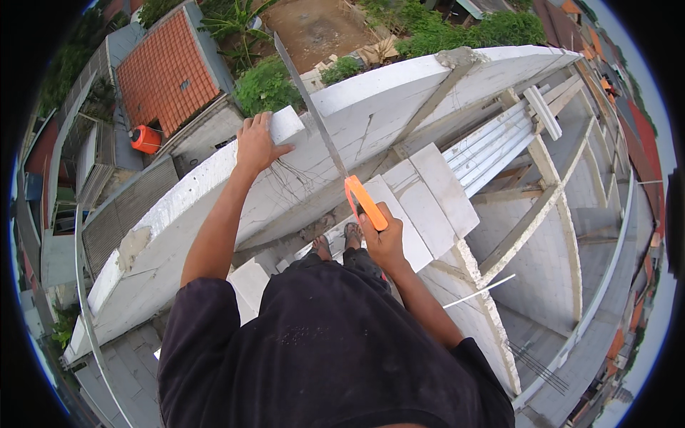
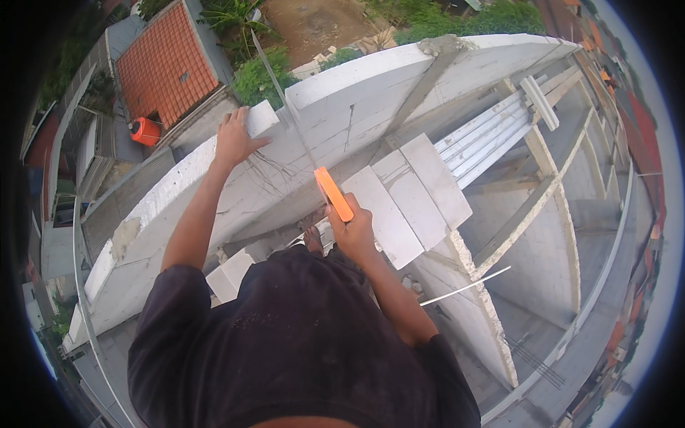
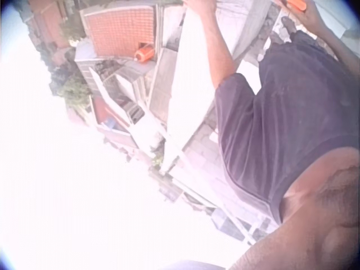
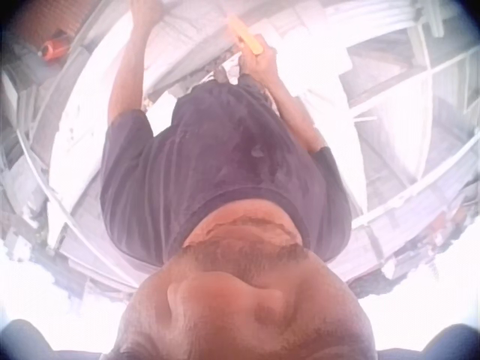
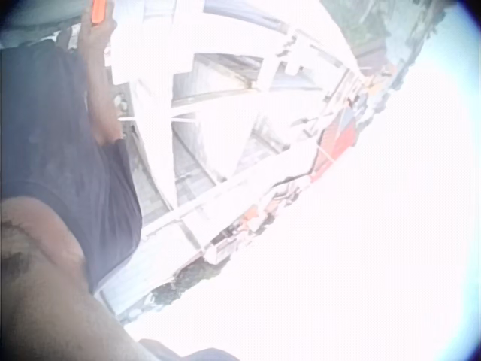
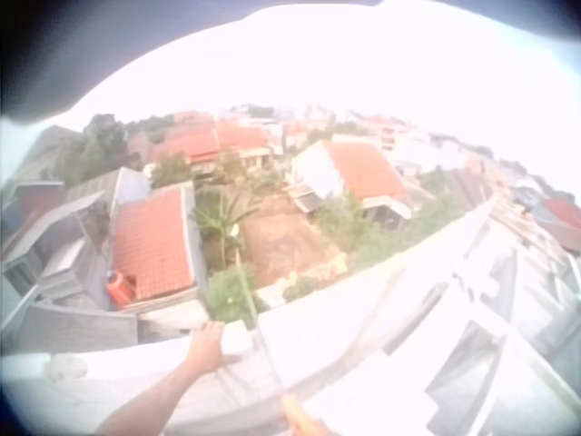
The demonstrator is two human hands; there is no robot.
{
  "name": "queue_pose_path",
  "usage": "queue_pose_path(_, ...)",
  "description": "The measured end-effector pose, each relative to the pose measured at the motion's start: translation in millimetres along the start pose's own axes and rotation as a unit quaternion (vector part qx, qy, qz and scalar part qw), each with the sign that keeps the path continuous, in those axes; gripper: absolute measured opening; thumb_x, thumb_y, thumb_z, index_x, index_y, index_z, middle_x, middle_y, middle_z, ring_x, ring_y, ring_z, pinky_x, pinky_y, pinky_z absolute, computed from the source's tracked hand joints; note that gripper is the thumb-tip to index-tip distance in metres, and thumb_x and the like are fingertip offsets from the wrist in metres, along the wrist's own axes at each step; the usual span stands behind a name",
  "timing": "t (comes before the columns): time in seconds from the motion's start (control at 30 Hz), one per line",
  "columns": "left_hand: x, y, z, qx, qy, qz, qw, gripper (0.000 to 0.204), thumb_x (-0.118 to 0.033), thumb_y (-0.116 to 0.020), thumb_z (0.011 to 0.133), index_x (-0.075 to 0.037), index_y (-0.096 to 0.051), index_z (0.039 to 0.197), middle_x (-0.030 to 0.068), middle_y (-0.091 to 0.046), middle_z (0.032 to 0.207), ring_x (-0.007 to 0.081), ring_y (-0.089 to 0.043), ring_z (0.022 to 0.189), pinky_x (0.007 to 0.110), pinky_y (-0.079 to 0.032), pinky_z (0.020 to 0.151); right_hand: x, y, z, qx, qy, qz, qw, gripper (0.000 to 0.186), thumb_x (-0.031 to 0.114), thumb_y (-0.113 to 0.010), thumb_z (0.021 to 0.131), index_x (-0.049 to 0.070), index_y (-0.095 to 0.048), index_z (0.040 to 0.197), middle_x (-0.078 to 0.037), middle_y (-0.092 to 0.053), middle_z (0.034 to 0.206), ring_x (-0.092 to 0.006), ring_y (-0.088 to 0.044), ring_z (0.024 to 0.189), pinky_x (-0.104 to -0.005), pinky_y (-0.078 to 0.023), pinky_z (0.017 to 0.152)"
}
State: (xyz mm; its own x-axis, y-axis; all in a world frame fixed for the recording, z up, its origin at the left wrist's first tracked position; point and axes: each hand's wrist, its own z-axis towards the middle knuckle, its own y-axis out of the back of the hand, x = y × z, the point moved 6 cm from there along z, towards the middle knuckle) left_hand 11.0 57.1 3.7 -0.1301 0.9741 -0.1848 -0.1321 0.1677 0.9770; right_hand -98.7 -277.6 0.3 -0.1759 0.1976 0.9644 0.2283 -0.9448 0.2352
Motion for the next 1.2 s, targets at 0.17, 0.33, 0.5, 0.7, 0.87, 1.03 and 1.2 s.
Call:
queue_pose_path(0.17, -2.0, 2.1, -2.5, 0.015, 0.002, 0.01, 1.0, 0.101, -0.049, -0.096, 0.071, 0.0, -0.054, 0.148, 0.0169, -0.062, 0.143, 0.0395, -0.056, 0.132, 0.054, -0.046, 0.111, -13.0, 19.6, 22.3, 0.039, -0.17, 0.148, 0.974, 0.02, 0.017, -0.064, 0.108, 0.001, -0.065, 0.096, 0.003, -0.057, 0.064, -0.0041, -0.051, 0.056, -0.0258, -0.039, 0.051)
queue_pose_path(0.33, -2.8, 1.0, 2.9, 0.005, 0.001, 0.009, 1.0, 0.101, -0.05, -0.095, 0.071, 0.0, -0.054, 0.148, 0.0169, -0.063, 0.142, 0.0393, -0.057, 0.132, 0.054, -0.047, 0.111, -34.0, 14.7, 13.5, 0.025, -0.081, 0.127, 0.988, 0.02, 0.018, -0.064, 0.108, 0.0, -0.064, 0.098, 0.001, -0.056, 0.064, -0.0044, -0.049, 0.054, -0.0256, -0.039, 0.05)
queue_pose_path(0.5, 2.3, 1.7, -0.5, 0.012, 0.003, 0.016, 1.0, 0.1, -0.05, -0.095, 0.071, 0.0, -0.054, 0.148, 0.0166, -0.063, 0.142, 0.0393, -0.057, 0.132, 0.054, -0.047, 0.111, -18.3, 12.9, 23.0, 0.066, -0.216, 0.257, 0.94, 0.019, 0.016, -0.062, 0.109, 0.001, -0.063, 0.097, 0.002, -0.054, 0.068, -0.0054, -0.048, 0.051, -0.0276, -0.039, 0.048)
queue_pose_path(0.7, -0.1, -3.0, 3.7, 0.018, 0.001, 0.008, 1.0, 0.1, -0.05, -0.095, 0.071, 0.0, -0.054, 0.148, 0.0165, -0.062, 0.142, 0.0397, -0.056, 0.133, 0.053, -0.044, 0.114, -31.8, 8.9, 24.0, 0.036, -0.091, 0.153, 0.983, 0.019, 0.015, -0.061, 0.108, 0.0, -0.064, 0.096, 0.003, -0.053, 0.067, -0.0041, -0.049, 0.057, -0.0274, -0.039, 0.052)
queue_pose_path(0.87, 2.8, -1.7, 1.7, 0.001, -0.008, 0.015, 1.0, 0.1, -0.05, -0.095, 0.07, 0.0, -0.055, 0.147, 0.0167, -0.062, 0.142, 0.0396, -0.056, 0.132, 0.053, -0.045, 0.113, -24.2, 10.9, 26.6, 0.069, -0.176, 0.204, 0.961, 0.02, 0.018, -0.065, 0.107, -0.001, -0.066, 0.098, 0.002, -0.057, 0.067, -0.0046, -0.05, 0.058, -0.0286, -0.04, 0.053)
queue_pose_path(1.03, -2.3, -2.1, 0.0, 0.005, -0.002, 0.003, 1.0, 0.098, -0.05, -0.094, 0.072, 0.001, -0.055, 0.147, 0.0176, -0.062, 0.14, 0.04, -0.056, 0.132, 0.054, -0.045, 0.112, -35.4, -1.3, 20.9, 0.067, -0.085, 0.029, 0.994, 0.021, 0.018, -0.067, 0.105, -0.003, -0.068, 0.105, -0.004, -0.059, 0.066, -0.0091, -0.052, 0.062, -0.0315, -0.043, 0.058)
queue_pose_path(1.2, -0.4, -0.6, 1.4, 0.002, 0.001, 0.001, 1.0, 0.096, -0.051, -0.093, 0.072, 0.001, -0.056, 0.144, 0.0173, -0.062, 0.139, 0.0398, -0.055, 0.132, 0.054, -0.045, 0.112, 12.4, 5.0, 7.8, 0.027, 0.03, -0.001, 0.999, 0.017, 0.014, -0.07, 0.103, -0.002, -0.065, 0.101, -0.017, -0.061, 0.067, -0.0224, -0.062, 0.055, -0.0363, -0.046, 0.056)
